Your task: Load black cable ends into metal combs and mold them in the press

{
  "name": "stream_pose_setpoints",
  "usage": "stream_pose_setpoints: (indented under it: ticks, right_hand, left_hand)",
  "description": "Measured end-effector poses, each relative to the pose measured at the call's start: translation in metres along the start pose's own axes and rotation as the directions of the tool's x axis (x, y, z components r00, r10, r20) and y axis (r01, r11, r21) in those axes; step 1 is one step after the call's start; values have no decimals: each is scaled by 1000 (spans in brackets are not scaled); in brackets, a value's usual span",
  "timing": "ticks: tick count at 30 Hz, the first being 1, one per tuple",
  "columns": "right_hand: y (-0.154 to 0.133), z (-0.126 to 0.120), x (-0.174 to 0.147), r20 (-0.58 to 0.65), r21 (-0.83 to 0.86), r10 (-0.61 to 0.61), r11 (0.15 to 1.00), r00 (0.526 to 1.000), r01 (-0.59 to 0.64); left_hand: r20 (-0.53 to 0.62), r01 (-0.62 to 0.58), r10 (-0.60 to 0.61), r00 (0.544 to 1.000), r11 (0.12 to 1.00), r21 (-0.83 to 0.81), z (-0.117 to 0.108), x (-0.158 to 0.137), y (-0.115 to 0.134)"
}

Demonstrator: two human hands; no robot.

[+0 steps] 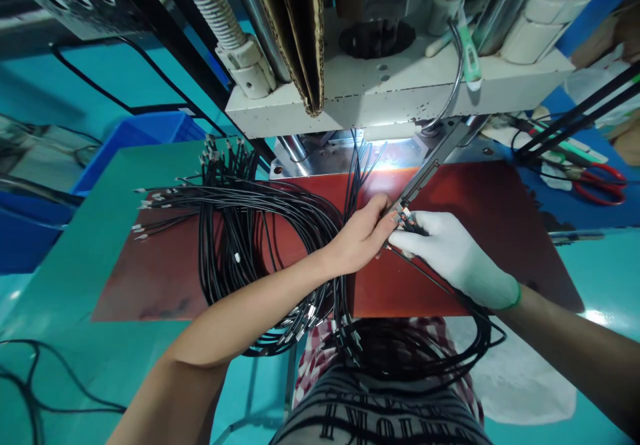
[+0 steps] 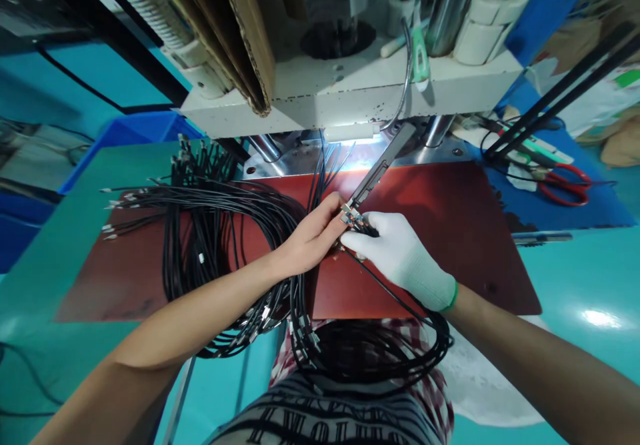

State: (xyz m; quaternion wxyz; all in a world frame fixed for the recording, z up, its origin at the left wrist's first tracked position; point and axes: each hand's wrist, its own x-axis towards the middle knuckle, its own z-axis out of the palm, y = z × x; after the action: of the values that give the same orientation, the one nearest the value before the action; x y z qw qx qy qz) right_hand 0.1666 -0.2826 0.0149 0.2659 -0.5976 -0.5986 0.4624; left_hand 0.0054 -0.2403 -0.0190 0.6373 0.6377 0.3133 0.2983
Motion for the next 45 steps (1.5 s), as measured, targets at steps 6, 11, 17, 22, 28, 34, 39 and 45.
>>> stream_pose_setpoints:
  ticks: [6,11,17,22,28,34,39,45]
  right_hand:
    - [7,-3,-5,-172,-13,-96,995,980,95]
    - [10,-14,-7,-182,-114,-128,988,975,108]
    - [8,-13,-11,-258,-236,-245,954,935,185]
    - [8,-10,-8,-195,-357,-386,884,902,301]
    - [4,-11,1,-9,-40,-107,993,994,107]
    - [2,-6,3,-67,-46,-76,996,995,73]
    - [7,-7,-3,-121,-68,-63,996,991,55]
    - [11,-10,-10,-359,-129,-92,990,929,48]
  left_hand:
    - [21,17,-13,1000,979,-204,-2,3,-2]
    - [35,4,7,999,950,-311,-6,5,-3]
    - [78,29,0,997,927,-375,-6,5,-4]
    - [134,37,14,991,928,-370,-6,3,-3]
    - [149,48,1,989,943,-329,-6,3,-3]
    - [13,-74,74,997,997,22,-4,2,0]
    - [33,-59,61,998,997,-42,-4,3,-1]
    - [81,29,-7,997,962,-270,-4,2,-1]
